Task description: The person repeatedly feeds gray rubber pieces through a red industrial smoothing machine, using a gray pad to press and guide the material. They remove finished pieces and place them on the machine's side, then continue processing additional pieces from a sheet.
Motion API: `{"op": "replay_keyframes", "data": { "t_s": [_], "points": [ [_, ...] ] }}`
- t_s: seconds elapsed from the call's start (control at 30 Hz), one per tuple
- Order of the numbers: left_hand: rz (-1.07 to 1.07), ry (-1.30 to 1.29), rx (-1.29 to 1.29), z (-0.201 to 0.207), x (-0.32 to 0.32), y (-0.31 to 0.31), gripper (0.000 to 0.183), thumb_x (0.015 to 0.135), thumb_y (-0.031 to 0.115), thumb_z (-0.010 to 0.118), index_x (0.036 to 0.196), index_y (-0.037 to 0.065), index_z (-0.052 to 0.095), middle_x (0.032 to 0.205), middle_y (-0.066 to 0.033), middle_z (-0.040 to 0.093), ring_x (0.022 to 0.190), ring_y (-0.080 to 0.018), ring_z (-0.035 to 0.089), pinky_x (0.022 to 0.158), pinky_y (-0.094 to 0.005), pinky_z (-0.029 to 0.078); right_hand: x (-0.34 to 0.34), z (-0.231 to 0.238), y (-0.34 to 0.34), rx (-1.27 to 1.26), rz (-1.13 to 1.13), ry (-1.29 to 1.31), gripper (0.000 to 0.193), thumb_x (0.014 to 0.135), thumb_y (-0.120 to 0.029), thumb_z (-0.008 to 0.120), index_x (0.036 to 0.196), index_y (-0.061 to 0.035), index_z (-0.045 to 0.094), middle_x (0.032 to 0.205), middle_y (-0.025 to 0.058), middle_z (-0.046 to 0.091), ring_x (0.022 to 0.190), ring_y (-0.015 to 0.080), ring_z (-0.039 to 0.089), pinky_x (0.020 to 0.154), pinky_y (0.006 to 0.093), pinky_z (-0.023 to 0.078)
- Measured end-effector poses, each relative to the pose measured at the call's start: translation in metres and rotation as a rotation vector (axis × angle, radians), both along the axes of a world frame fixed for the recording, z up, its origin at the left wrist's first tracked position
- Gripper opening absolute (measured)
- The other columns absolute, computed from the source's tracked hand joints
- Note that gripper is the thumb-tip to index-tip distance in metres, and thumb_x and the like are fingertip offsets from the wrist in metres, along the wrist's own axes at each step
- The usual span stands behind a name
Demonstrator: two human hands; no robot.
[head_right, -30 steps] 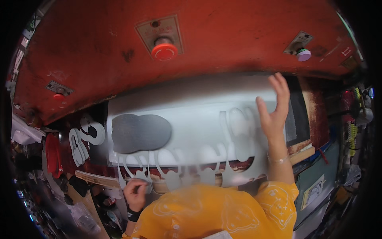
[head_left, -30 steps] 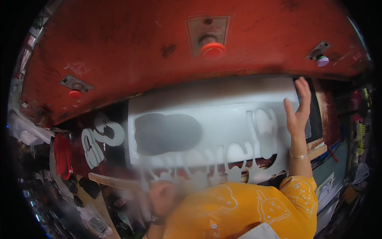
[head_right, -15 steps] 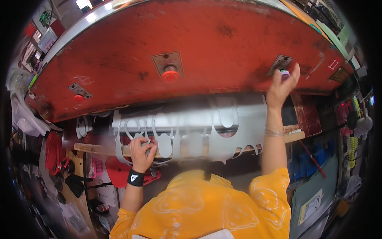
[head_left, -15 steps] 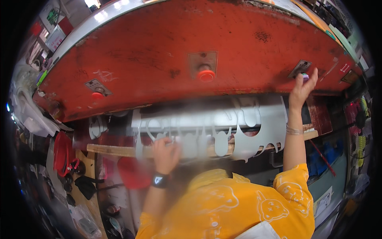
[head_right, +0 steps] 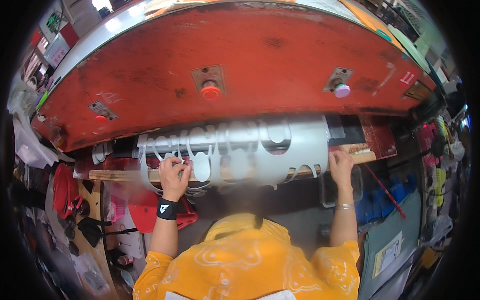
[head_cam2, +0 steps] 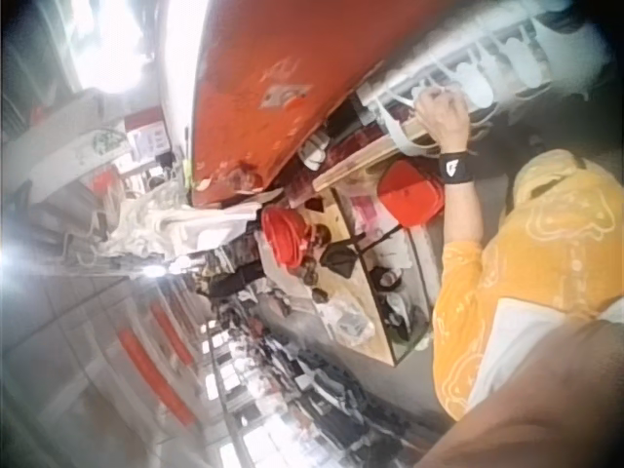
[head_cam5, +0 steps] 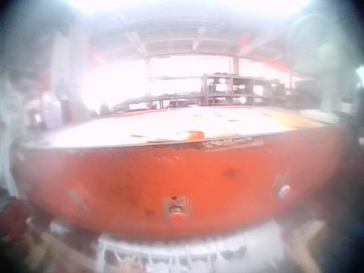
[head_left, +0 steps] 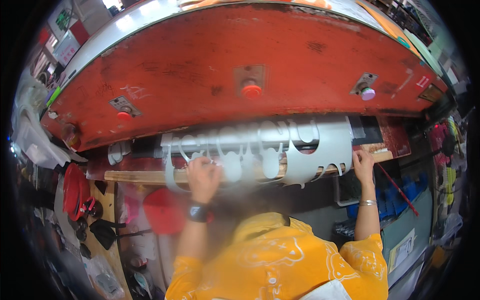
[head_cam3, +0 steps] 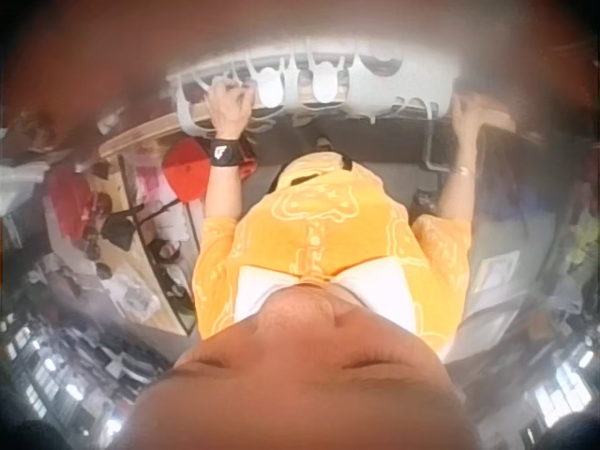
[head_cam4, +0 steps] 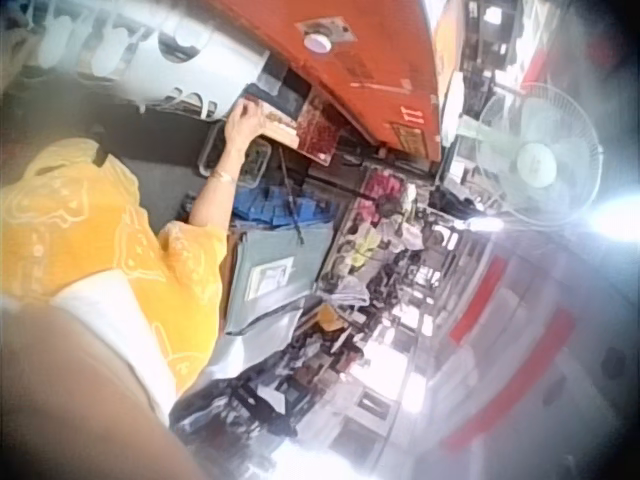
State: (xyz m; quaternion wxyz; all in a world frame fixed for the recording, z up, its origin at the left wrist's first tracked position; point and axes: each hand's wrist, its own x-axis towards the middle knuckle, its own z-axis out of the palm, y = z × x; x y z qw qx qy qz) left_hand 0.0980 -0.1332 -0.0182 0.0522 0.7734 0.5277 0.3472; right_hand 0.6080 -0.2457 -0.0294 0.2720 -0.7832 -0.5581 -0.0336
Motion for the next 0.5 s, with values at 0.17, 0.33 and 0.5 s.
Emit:
{"op": "replay_keyframes", "data": {
  "t_s": [0.17,0.33,0.5],
  "points": [
    [-0.006,-0.028,0.044,-0.004,-0.001,-0.004,0.012,0.078,0.018,0.069,0.076,0.006,0.065,0.098,-0.0085,0.056,0.096,-0.0297,0.05,0.084,-0.0415,0.038,-0.018,0.006,-0.008,-0.07,-0.046,0.046,0.016,0.084,-0.021,0.063,0.089,-0.0066,0.065,0.092,0.0123,0.065,0.095,0.0311,0.059,0.089,0.0434,0.041],
    [0.02,0.019,0.001,-0.012,0.002,-0.018,0.012,0.078,0.018,0.067,0.077,0.006,0.065,0.096,-0.0086,0.055,0.096,-0.0298,0.049,0.085,-0.0425,0.038,-0.016,0.04,-0.007,-0.333,0.051,0.14,0.027,0.083,-0.026,0.06,0.088,-0.001,0.068,0.091,0.0174,0.067,0.091,0.035,0.062,0.085,0.0434,0.046],
    [0.001,-0.014,0.003,-0.013,-0.003,-0.059,0.011,0.077,0.013,0.069,0.074,0.006,0.061,0.089,-0.009,0.054,0.088,-0.0299,0.049,0.077,-0.0418,0.038,-0.057,0.102,0.02,-0.418,-0.047,-0.053,0.033,0.081,-0.031,0.059,0.084,-0.0009,0.071,0.083,0.0239,0.066,0.086,0.0389,0.065,0.077,0.0452,0.051]
  ]
}}
